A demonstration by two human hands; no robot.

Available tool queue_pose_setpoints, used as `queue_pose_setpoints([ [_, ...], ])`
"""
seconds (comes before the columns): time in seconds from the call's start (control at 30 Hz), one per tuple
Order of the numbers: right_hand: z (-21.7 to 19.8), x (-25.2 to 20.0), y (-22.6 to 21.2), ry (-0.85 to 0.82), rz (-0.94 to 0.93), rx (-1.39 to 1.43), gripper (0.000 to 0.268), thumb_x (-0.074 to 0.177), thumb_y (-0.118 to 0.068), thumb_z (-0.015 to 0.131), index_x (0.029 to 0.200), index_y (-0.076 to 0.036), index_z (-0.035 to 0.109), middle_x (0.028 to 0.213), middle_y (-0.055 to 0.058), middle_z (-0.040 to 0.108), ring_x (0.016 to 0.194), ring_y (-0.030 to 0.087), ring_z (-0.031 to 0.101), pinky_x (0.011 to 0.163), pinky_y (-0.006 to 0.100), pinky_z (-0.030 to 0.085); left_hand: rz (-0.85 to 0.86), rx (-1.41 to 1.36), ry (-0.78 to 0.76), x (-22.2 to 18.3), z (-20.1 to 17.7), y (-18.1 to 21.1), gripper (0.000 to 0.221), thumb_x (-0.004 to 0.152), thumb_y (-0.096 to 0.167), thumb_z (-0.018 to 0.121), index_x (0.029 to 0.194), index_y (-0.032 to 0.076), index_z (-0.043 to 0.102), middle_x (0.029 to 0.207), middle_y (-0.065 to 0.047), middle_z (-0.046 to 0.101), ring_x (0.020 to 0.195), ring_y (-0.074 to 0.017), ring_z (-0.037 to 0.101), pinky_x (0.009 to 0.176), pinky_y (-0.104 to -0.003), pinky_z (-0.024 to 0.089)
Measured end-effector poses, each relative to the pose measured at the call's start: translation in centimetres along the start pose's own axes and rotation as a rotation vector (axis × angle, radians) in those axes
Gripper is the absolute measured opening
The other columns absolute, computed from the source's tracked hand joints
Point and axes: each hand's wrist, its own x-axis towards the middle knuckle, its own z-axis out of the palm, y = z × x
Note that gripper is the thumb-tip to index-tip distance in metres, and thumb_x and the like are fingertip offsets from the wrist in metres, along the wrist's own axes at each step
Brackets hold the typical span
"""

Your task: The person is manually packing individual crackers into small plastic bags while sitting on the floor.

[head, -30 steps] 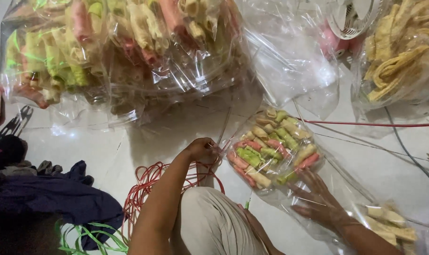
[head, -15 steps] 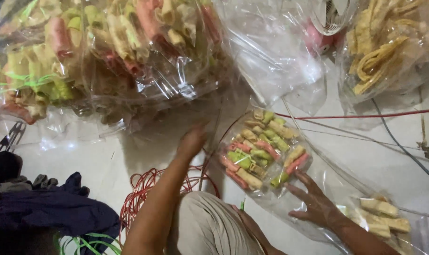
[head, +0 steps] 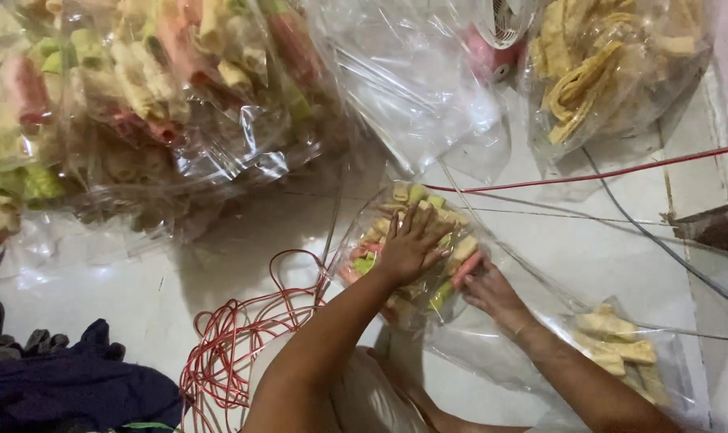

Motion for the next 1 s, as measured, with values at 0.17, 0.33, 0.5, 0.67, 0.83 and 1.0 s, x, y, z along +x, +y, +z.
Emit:
queue_pose_setpoints([
  [0.17,-2.6,3.5,3.6,-0.059,-0.033,-0.083,0.07,0.095,-0.024,0.072,0.156,-0.01,0.042,0.13,0.02,0.063,0.11,0.031,0.069,0.1,0.044,0.055,0.03,-0.011,-0.032,-0.2,-1.0,0.6,0.061,0.102,0.072,0.029,0.156,0.045,0.037,0.168,-0.007,0.029,0.157,-0.0433,0.015,0.123,-0.066,0.013],
  [0.33,-1.1,3.3,3.0,-0.14,-0.14,-0.1,0.062,0.095,-0.018,0.065,0.15,-0.007,0.04,0.104,0.009,0.061,0.082,0.015,0.064,0.069,0.031,0.06,0.054,0.047,-0.024,0.1,-1.1,1.3,0.07,0.094,0.082,0.028,0.155,0.049,0.034,0.169,-0.009,0.028,0.156,-0.0469,0.016,0.123,-0.068,0.014],
  [0.5,0.4,2.5,0.7,-0.18,-0.149,-0.089,0.055,0.094,-0.003,0.054,0.146,-0.008,0.038,0.083,0.007,0.054,0.058,0.01,0.044,0.043,0.017,0.039,0.065,0.105,-0.024,0.1,-1.3,1.4,0.079,0.085,0.09,0.029,0.155,0.054,0.031,0.171,-0.009,0.023,0.156,-0.0492,0.013,0.122,-0.07,0.013],
  [0.67,-4.2,0.8,2.6,0.088,-0.285,-1.279,0.085,0.094,-0.045,0.055,0.165,-0.019,0.018,0.109,0.004,0.063,0.095,0.019,0.065,0.085,0.032,0.054,0.102,0.059,0.028,0.5,-1.4,2.0,0.067,0.096,0.08,0.029,0.157,0.055,0.025,0.173,-0.008,0.017,0.158,-0.0434,0.015,0.123,-0.068,0.014],
  [0.83,-11.1,1.5,3.6,0.272,-0.919,-1.783,0.077,0.094,-0.039,0.055,0.158,-0.003,0.034,0.143,0.022,0.054,0.133,0.035,0.054,0.116,0.045,0.043,0.152,0.045,0.009,-0.1,1.0,1.5,0.07,0.093,0.082,0.032,0.157,0.055,0.025,0.173,-0.008,0.019,0.156,-0.0444,0.02,0.124,-0.067,0.008],
  [1.0,-13.0,1.6,3.2,0.289,-0.613,-1.727,0.081,0.098,-0.038,0.045,0.167,-0.013,0.011,0.168,0.012,0.026,0.151,0.03,0.033,0.124,0.041,0.03,0.13,0.044,-0.005,-0.1,1.9,1.1,0.074,0.089,0.085,0.034,0.157,0.057,0.023,0.173,-0.006,0.018,0.154,-0.0453,0.024,0.124,-0.069,0.006],
])
